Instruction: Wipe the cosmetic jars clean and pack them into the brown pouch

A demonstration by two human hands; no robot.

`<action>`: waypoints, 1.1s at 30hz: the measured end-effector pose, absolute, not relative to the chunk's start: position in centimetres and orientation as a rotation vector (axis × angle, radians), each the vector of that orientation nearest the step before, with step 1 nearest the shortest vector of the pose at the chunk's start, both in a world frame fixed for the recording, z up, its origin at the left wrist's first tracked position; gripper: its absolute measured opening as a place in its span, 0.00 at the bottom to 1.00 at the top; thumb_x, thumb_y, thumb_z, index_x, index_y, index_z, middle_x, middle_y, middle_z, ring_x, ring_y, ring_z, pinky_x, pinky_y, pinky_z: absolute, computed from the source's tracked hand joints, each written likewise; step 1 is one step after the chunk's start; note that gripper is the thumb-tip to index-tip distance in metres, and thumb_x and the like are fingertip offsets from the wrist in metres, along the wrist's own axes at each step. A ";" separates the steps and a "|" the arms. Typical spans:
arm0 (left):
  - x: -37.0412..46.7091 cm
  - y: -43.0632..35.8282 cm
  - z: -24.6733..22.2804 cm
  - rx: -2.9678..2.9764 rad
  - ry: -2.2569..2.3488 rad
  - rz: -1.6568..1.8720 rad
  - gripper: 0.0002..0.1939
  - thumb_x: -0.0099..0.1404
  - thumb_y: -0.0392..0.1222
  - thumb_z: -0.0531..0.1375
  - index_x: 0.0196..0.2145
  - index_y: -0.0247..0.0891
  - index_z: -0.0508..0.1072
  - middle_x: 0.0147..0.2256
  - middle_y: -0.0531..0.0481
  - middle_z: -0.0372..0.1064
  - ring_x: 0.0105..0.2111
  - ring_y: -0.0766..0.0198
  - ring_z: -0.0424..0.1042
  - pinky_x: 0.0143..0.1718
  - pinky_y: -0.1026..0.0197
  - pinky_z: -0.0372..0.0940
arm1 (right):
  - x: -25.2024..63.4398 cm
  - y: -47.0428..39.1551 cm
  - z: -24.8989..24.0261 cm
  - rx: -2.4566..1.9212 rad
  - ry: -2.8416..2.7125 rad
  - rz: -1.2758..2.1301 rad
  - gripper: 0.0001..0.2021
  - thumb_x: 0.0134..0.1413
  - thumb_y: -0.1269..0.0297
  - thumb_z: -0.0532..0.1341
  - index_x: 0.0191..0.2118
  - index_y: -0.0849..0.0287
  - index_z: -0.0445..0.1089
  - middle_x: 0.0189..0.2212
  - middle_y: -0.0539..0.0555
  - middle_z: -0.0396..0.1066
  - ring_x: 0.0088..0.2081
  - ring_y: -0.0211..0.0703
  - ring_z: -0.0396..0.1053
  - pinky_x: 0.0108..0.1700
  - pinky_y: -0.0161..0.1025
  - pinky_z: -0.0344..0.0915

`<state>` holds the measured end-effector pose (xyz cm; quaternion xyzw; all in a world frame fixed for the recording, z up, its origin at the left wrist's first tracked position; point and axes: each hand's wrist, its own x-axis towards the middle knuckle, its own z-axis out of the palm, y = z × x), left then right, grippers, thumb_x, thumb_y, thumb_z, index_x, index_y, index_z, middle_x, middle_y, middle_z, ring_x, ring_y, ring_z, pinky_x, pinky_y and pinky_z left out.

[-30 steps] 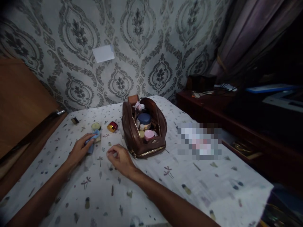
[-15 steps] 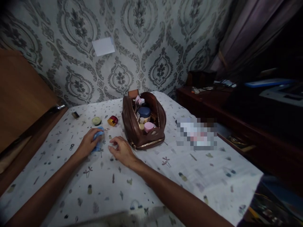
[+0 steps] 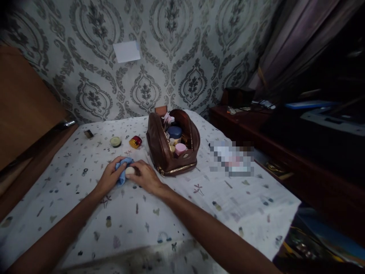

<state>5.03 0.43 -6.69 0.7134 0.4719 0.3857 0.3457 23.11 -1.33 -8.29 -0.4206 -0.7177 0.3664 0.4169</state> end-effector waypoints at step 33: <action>5.7 -2.5 -6.2 2.283 1.189 0.996 0.24 0.70 0.58 0.53 0.54 0.39 0.65 0.43 0.44 0.73 0.41 0.55 0.74 0.45 0.55 0.69 | 23.5 -3.2 -5.9 -0.793 -0.971 1.794 0.23 0.39 0.48 0.76 0.31 0.58 0.69 0.26 0.45 0.67 0.27 0.32 0.62 0.29 0.31 0.57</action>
